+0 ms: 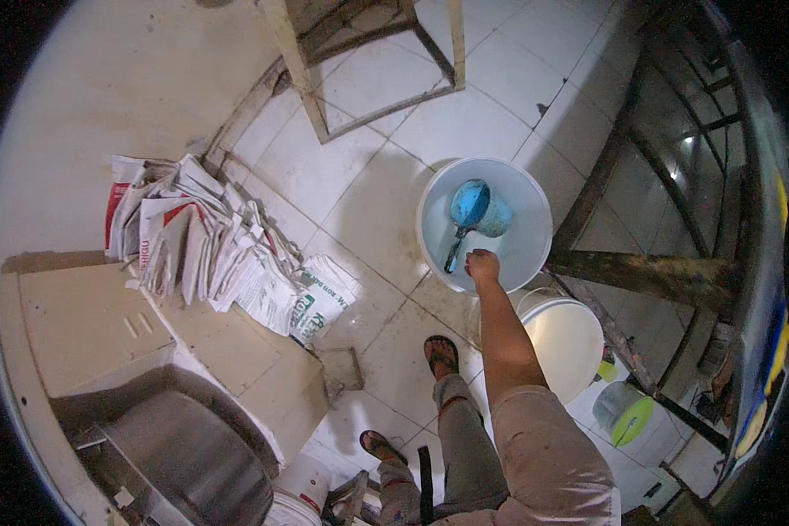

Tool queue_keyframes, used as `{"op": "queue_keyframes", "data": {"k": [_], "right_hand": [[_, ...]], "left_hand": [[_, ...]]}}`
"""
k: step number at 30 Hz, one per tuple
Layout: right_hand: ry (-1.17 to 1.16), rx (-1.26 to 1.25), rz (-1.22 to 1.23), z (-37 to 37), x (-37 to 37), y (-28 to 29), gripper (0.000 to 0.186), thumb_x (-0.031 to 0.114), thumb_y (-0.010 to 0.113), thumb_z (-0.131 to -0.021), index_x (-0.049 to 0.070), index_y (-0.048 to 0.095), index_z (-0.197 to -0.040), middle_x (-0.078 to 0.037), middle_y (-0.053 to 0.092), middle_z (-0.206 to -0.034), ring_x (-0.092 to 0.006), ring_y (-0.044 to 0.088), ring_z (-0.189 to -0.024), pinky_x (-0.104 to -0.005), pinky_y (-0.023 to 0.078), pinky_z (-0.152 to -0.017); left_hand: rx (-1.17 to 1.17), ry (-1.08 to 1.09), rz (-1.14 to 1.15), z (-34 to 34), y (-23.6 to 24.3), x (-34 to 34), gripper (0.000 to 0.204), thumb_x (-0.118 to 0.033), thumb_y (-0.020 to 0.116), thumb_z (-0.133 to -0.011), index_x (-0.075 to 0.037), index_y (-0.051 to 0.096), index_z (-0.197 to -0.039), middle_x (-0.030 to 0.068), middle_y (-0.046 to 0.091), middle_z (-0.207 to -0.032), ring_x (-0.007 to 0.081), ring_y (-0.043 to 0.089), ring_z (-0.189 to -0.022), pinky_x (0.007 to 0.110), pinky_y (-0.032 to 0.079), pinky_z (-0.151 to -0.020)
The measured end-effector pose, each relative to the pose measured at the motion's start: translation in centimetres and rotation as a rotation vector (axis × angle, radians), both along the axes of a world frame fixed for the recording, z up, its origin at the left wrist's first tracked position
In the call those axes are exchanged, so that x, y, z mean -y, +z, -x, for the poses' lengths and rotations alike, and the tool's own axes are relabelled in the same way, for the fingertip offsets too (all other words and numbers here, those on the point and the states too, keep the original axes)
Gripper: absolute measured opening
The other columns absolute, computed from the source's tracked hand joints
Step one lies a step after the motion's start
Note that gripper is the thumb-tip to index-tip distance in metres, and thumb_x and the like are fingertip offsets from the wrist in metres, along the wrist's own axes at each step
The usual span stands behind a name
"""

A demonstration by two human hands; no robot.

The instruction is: The person weighs a bag of flour on a digital scale, adds water from a bucket into a large industrial mixer containing dough, and cracks eggs into a large plastic bucket.

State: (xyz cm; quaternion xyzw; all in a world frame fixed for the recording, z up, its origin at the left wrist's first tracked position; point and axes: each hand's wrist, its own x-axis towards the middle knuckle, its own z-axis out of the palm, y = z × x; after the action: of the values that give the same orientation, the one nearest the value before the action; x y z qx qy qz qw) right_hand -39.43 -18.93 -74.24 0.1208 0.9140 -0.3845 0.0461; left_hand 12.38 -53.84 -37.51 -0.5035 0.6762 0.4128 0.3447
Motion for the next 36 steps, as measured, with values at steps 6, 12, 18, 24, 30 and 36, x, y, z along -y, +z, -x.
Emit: {"op": "queue_keyframes", "data": {"k": [6,12,18,24,30,36], "right_hand": [[-0.175,0.214,0.25,2.9,4.2,-7.0,0.046,0.021,0.069,-0.076,-0.005,0.055,-0.111,-0.01,0.06,-0.071,-0.0166,0.053,-0.054,-0.0268,0.038,-0.045],[0.072,0.598,-0.141,4.1,6.2,2.0,0.047,0.02,0.064,-0.08,-0.003,0.044,-0.115,-0.019,0.06,-0.098,-0.0301,0.061,-0.091,-0.0399,0.049,-0.072],[0.219,0.789,-0.473,3.5,4.6,6.5,0.04,0.019,0.052,-0.085,-0.004,0.042,-0.116,-0.025,0.057,-0.114,-0.0355,0.056,-0.109,-0.0434,0.048,-0.089],[0.602,0.589,-0.38,3.3,3.9,2.2,0.03,0.021,0.053,-0.086,-0.001,0.051,-0.107,-0.021,0.063,-0.098,-0.0343,0.062,-0.09,-0.0438,0.05,-0.077],[0.055,0.838,0.468,3.8,4.8,7.3,0.022,0.016,0.067,-0.079,0.007,0.049,-0.089,-0.004,0.049,-0.063,-0.0134,0.045,-0.047,-0.03,0.037,-0.041],[-0.018,0.861,0.709,3.6,2.7,12.1,0.02,0.014,0.064,-0.08,0.009,0.046,-0.088,0.0,0.044,-0.058,-0.0104,0.04,-0.043,-0.0282,0.033,-0.039]], "left_hand": [[0.17,0.223,-0.049,-2.2,-1.8,-2.1,0.035,-0.032,0.057,-0.085,-0.006,0.054,-0.108,0.0127,0.06,-0.103,0.0303,0.06,-0.091,0.044,0.048,-0.074],[0.235,0.343,-0.061,-4.0,-1.3,-3.4,0.035,-0.032,0.056,-0.087,-0.007,0.053,-0.111,0.0124,0.059,-0.105,0.0301,0.06,-0.09,0.044,0.049,-0.072],[0.278,0.415,-0.087,-4.9,-1.1,-3.4,0.036,-0.033,0.056,-0.088,-0.008,0.052,-0.114,0.0121,0.059,-0.107,0.0299,0.061,-0.089,0.043,0.051,-0.07],[0.318,0.471,-0.107,-6.5,-0.2,-3.2,0.037,-0.034,0.056,-0.089,-0.009,0.051,-0.116,0.0119,0.059,-0.108,0.0297,0.062,-0.088,0.043,0.052,-0.068],[0.343,0.589,-0.133,-14.0,5.7,-3.9,0.038,-0.034,0.055,-0.091,-0.009,0.05,-0.119,0.0116,0.059,-0.11,0.0295,0.062,-0.087,0.043,0.054,-0.066],[0.395,0.734,-0.237,-19.9,9.7,-2.3,0.037,-0.033,0.053,-0.093,-0.007,0.05,-0.119,0.0112,0.061,-0.103,0.0239,0.062,-0.076,0.035,0.052,-0.06]]}}
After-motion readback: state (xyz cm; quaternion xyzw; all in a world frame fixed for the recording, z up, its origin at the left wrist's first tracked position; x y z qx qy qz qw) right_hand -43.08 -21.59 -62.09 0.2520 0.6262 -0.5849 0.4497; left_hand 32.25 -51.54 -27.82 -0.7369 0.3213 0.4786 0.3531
